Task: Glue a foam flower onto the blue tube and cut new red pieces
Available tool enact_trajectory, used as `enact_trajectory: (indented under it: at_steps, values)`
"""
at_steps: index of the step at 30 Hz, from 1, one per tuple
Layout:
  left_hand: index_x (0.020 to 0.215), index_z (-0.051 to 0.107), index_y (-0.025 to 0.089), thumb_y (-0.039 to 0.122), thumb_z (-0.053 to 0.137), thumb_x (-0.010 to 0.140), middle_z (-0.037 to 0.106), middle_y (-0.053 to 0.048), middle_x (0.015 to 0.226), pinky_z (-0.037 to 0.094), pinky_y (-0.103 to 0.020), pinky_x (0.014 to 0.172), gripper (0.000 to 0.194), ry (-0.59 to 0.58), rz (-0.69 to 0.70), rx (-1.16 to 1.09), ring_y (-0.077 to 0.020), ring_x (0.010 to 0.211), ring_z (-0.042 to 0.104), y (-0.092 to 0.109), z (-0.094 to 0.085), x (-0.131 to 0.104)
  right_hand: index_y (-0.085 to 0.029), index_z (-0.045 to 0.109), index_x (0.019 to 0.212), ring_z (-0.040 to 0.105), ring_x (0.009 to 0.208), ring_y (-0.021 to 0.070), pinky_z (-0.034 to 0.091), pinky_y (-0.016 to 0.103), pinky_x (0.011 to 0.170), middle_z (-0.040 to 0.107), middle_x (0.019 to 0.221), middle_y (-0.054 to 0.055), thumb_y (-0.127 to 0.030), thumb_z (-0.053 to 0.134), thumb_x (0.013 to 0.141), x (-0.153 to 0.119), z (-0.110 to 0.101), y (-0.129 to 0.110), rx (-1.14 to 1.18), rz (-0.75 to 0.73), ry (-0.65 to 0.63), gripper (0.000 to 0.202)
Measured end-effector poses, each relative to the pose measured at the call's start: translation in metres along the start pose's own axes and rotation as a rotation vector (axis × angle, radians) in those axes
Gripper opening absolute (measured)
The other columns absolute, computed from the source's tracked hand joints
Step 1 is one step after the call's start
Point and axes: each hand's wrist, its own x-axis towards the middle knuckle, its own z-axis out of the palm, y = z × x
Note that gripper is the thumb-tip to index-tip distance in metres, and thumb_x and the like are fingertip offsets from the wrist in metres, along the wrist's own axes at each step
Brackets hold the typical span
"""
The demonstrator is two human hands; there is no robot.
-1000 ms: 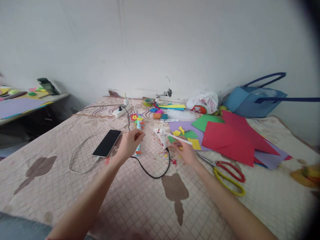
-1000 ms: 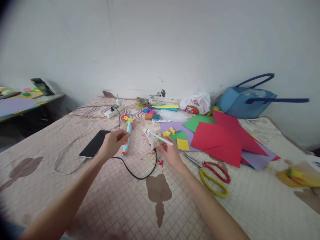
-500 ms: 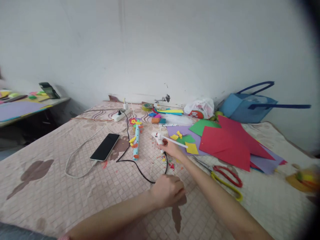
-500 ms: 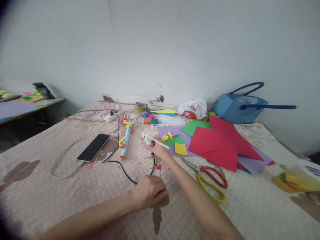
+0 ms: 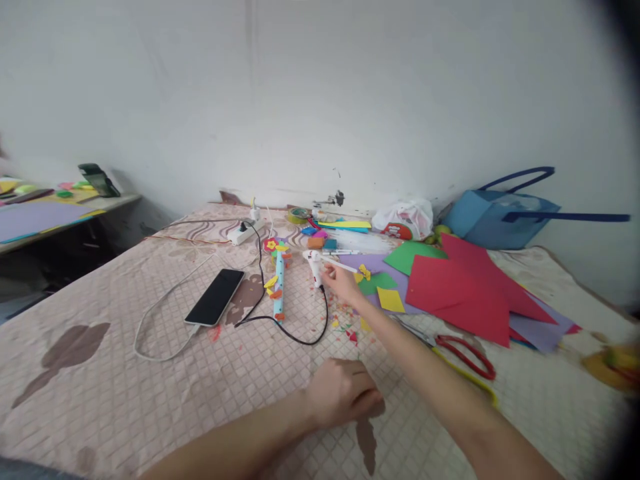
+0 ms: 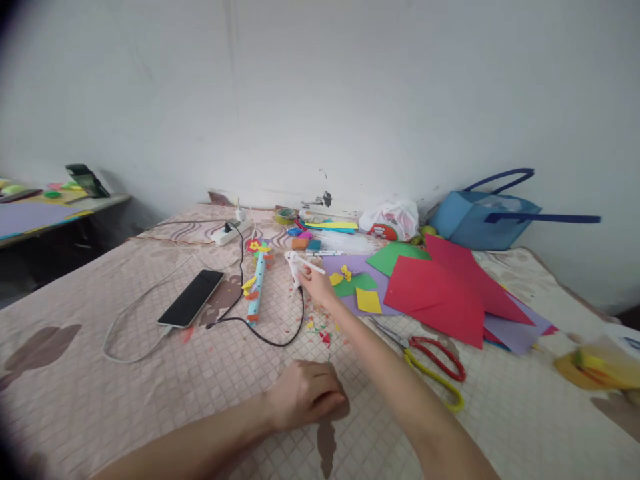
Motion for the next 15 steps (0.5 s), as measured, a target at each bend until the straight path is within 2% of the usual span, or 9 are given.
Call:
enact_trajectory:
  at_steps: [4, 9, 11, 12, 15]
  values:
    - [0.082, 0.061, 0.018, 0.028, 0.042, 0.089, 0.065, -0.003, 0.079, 0.042, -0.021, 0.066, 0.023, -0.024, 0.005, -0.035, -0.0123, 0.077, 0.06, 0.003, -0.001, 0.0, -0.017, 0.063, 0.083, 0.053, 0.057, 0.0138, 0.04, 0.025, 0.057, 0.063, 0.068, 0.002, -0.034, 0.045, 0.082, -0.039, -0.061, 0.018, 0.001, 0.006, 0.044, 0.024]
    - [0.085, 0.061, 0.017, 0.024, 0.045, 0.086, 0.065, -0.003, 0.082, 0.044, -0.022, 0.067, 0.018, 0.008, -0.08, -0.084, -0.0131, 0.077, 0.059, 0.005, 0.0, 0.001, -0.017, 0.061, 0.077, 0.053, 0.052, 0.015, 0.039, 0.025, 0.051, 0.06, 0.059, 0.002, -0.044, 0.047, 0.082, -0.108, -0.14, 0.056, -0.042, 0.087, 0.108, 0.031]
    - [0.086, 0.06, 0.017, 0.022, 0.044, 0.086, 0.064, -0.004, 0.082, 0.045, -0.023, 0.069, 0.017, 0.056, -0.129, -0.11, -0.0133, 0.076, 0.059, 0.002, 0.001, 0.002, -0.018, 0.059, 0.073, 0.054, 0.052, 0.0158, 0.04, 0.026, 0.052, 0.06, 0.059, 0.002, -0.047, 0.046, 0.082, -0.136, -0.161, 0.075, -0.079, 0.166, 0.136, 0.033]
    - [0.086, 0.06, 0.018, 0.021, 0.044, 0.086, 0.064, -0.004, 0.082, 0.045, -0.023, 0.07, 0.017, 0.102, -0.162, -0.121, -0.0134, 0.077, 0.059, -0.001, 0.001, 0.002, -0.019, 0.059, 0.072, 0.055, 0.053, 0.0165, 0.041, 0.027, 0.053, 0.061, 0.06, 0.002, -0.048, 0.047, 0.082, -0.148, -0.168, 0.085, -0.125, 0.197, 0.192, 0.032]
    - [0.091, 0.059, 0.018, 0.021, 0.044, 0.086, 0.063, -0.004, 0.086, 0.046, -0.025, 0.071, 0.016, 0.309, -0.312, -0.112, -0.0135, 0.077, 0.058, -0.013, -0.002, 0.005, -0.02, 0.059, 0.074, 0.059, 0.061, 0.0194, 0.044, 0.031, 0.06, 0.064, 0.066, 0.005, -0.048, 0.052, 0.078, -0.179, -0.176, 0.107, -0.216, 0.233, 0.228, 0.029]
